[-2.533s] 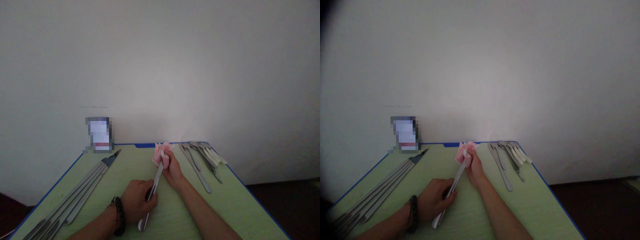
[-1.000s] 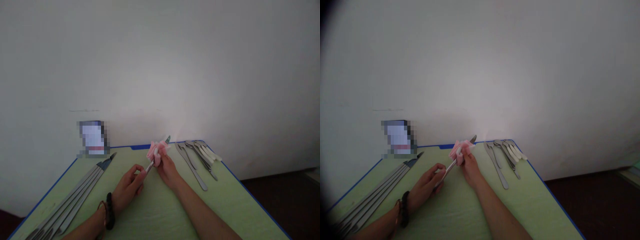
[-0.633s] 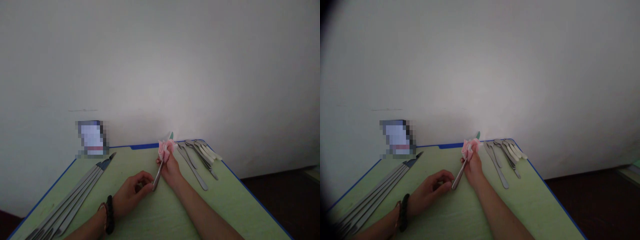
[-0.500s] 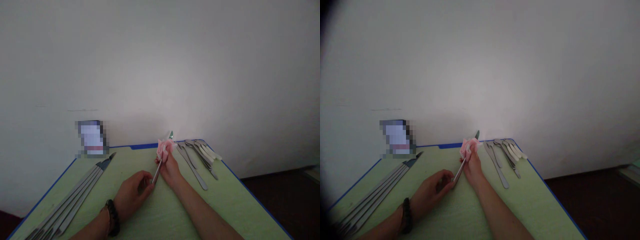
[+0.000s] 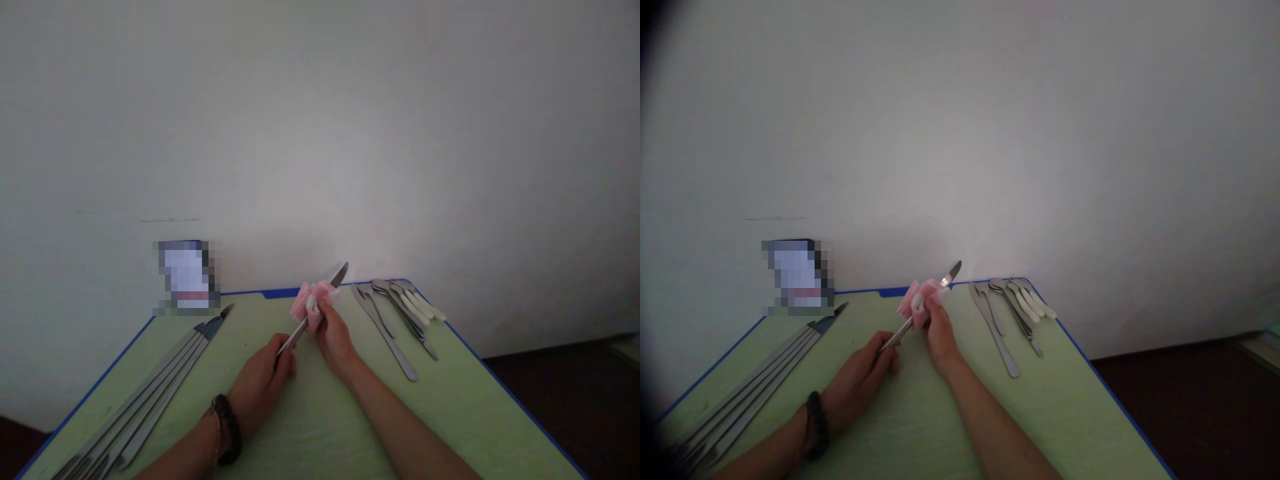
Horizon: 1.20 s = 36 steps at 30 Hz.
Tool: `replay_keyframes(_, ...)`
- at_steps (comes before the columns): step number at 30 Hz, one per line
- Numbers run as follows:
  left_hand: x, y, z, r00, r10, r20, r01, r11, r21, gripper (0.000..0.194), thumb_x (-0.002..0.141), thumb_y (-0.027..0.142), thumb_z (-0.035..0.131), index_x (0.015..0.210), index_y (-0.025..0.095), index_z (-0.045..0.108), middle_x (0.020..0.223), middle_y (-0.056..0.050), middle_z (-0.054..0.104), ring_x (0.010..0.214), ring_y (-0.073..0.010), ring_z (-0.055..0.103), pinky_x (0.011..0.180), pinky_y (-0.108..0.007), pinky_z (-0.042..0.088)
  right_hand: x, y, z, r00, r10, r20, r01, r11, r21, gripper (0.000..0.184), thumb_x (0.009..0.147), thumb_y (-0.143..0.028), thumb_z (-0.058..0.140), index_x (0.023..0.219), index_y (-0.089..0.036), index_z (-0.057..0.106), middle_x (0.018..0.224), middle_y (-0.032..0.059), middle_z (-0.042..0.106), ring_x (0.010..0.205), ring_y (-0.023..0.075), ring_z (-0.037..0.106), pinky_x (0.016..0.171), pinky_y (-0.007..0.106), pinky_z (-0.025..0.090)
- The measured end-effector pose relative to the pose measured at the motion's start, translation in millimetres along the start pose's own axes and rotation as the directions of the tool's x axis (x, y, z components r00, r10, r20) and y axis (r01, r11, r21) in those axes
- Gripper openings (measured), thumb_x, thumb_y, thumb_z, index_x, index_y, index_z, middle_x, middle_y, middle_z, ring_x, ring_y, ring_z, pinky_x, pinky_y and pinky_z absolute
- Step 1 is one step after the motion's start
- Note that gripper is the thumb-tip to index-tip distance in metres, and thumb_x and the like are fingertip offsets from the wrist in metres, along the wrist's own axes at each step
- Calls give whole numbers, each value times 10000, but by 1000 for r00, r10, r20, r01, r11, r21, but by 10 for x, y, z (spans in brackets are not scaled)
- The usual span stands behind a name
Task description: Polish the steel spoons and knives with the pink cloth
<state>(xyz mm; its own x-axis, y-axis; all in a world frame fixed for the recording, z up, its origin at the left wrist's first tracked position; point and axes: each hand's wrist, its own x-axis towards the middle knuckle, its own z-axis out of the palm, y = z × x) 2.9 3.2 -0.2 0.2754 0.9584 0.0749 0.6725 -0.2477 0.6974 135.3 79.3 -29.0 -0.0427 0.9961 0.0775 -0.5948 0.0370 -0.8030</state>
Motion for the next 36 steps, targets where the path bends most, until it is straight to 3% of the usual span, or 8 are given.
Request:
replay_keyframes(5, 8, -32, -2, 999, -32, 20, 34, 994, -101, 274, 900, 322, 280, 1047, 168, 452, 593, 41, 502, 544, -152, 484, 527, -242, 360, -20, 0, 16, 1000, 8, -28, -8, 1000, 7, 230, 697, -337, 553, 541, -190, 470, 514, -46, 465, 516, 102, 395, 526, 246, 338)
replay_keyframes(13, 3, -14, -18, 999, -28, -38, 25, 996, -91, 337, 905, 333, 278, 1138, 172, 461, 875, -60, 639, 805, -205, 596, 727, -298, 425, -68, -150, 76, 985, 163, -61, -156, 982, 104, 243, 706, -400, 570, 640, -169, 539, 518, -37, 496, 427, 84, 385, 380, 212, 257)
replay_keyframes(17, 2, 0, -26, 995, -73, -74, 66, 993, -99, 365, 909, 351, 254, 1154, 164, 448, 883, -73, 659, 775, -215, 618, 704, -304, 442, -73, -203, 49, 976, 217, 21, -217, 953, 213, 259, 714, -412, 518, 721, -162, 587, 624, 4, 589, 470, 107, 469, 413, 232, 342)
replay_keyframes(19, 6, 0, -23, 992, -87, -94, 79, 993, -90, 362, 905, 352, 256, 1135, 159, 459, 870, -77, 666, 756, -218, 625, 686, -303, 451, -62, -180, 35, 974, 225, 2, -221, 956, 193, 240, 700, -390, 549, 718, -156, 601, 648, 15, 611, 501, 116, 502, 456, 245, 378)
replay_keyframes(22, 6, -14, -7, 994, -63, -89, 59, 997, -51, 348, 904, 331, 257, 1128, 159, 461, 881, -82, 667, 778, -215, 635, 695, -294, 458, -45, -122, 33, 984, 167, -58, -160, 981, 108, 232, 698, -382, 608, 657, -154, 603, 602, 10, 601, 518, 111, 499, 498, 241, 381)
replay_keyframes(25, -3, -41, 26, 998, -1, -67, 3, 1000, 31, 352, 903, 311, 263, 1160, 161, 452, 897, -87, 664, 815, -216, 632, 732, -300, 457, -48, -103, 51, 994, 105, -36, -103, 993, 53, 245, 707, -397, 621, 667, -155, 619, 616, 10, 613, 557, 117, 508, 547, 247, 393)
replay_keyframes(31, -10, -59, 74, 999, 53, -13, -47, 964, 262, 399, 905, 292, 258, 1216, 137, 456, 855, -105, 660, 810, -243, 600, 757, -361, 446, -87, -160, 93, 989, 148, -7, -147, 984, 104, 195, 675, -341, 651, 733, -156, 628, 624, -9, 615, 563, 109, 507, 550, 230, 400)
replay_keyframes(36, -8, -32, 48, 997, 78, 30, -83, 962, 259, 353, 898, 298, 319, 1161, 172, 518, 857, -84, 660, 791, -231, 586, 736, -340, 445, -73, -148, 88, 986, 153, -63, -140, 974, 177, 65, 636, -208, 635, 655, -159, 597, 613, -28, 594, 554, 95, 494, 553, 215, 417)
